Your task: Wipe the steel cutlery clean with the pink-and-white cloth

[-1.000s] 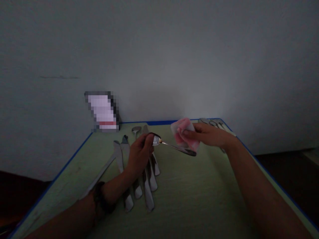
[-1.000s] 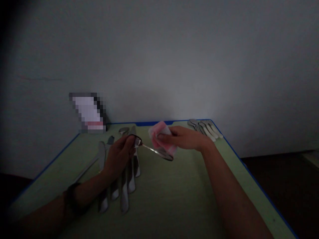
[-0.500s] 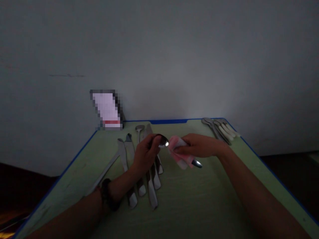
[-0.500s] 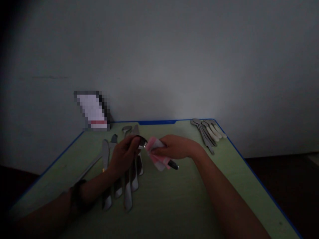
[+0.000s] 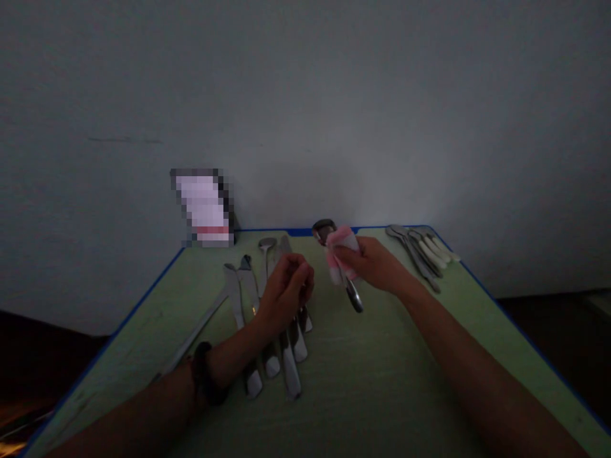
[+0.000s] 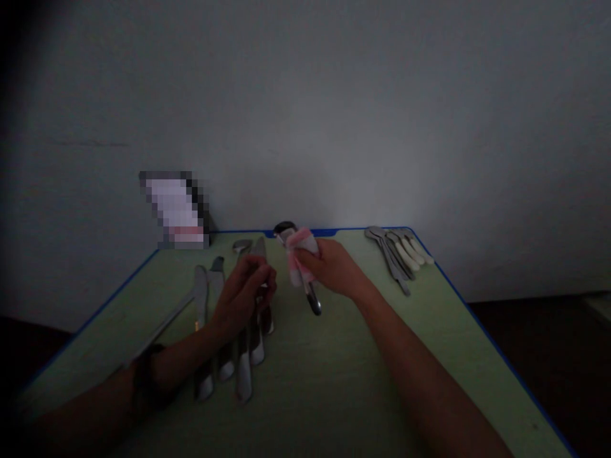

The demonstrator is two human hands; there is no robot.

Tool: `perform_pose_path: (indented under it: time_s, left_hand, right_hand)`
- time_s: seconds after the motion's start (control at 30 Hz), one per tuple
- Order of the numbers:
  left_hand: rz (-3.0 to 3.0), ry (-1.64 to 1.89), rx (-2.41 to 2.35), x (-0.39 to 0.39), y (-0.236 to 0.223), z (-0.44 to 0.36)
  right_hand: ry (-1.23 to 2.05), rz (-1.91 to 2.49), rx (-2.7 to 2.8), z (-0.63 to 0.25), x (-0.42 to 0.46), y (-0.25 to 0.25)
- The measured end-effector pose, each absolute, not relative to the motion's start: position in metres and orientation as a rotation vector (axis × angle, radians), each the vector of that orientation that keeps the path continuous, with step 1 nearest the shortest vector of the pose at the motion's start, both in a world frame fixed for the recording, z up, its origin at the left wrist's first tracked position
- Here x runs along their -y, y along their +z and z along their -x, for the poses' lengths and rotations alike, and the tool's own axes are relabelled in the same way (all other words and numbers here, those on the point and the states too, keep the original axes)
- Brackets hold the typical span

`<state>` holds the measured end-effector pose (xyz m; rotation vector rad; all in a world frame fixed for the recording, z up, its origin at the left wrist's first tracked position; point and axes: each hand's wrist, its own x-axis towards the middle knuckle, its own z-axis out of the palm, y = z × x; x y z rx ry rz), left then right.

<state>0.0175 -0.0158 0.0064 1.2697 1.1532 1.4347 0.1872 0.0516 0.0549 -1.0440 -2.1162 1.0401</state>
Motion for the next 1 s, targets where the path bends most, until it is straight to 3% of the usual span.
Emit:
perform_pose_path:
  time_s: [0.23, 0.5, 0.87, 1.0]
  left_hand:
    - [-1.708, 1.013, -1.235, 0.019, 0.006, -0.015]
    - [-1.781, 0.924, -1.229, 0.022, 0.007, -0.014]
    - [-1.856, 0.759, -1.161, 0.024, 0.009, -0.011]
    - [-1.913, 0.720, -1.161, 0.024, 0.010, -0.010]
  right_hand:
    - [0.944, 1.071, 1.623, -0.164, -0.047, 0.035]
    - [0.982, 1.111, 1.493, -0.166, -0.054, 0.028]
    - [0.814, 1.013, 1.976, -0.223, -0.080, 0.055]
    - [0.989, 0.942, 2.104, -0.227, -0.076, 0.061]
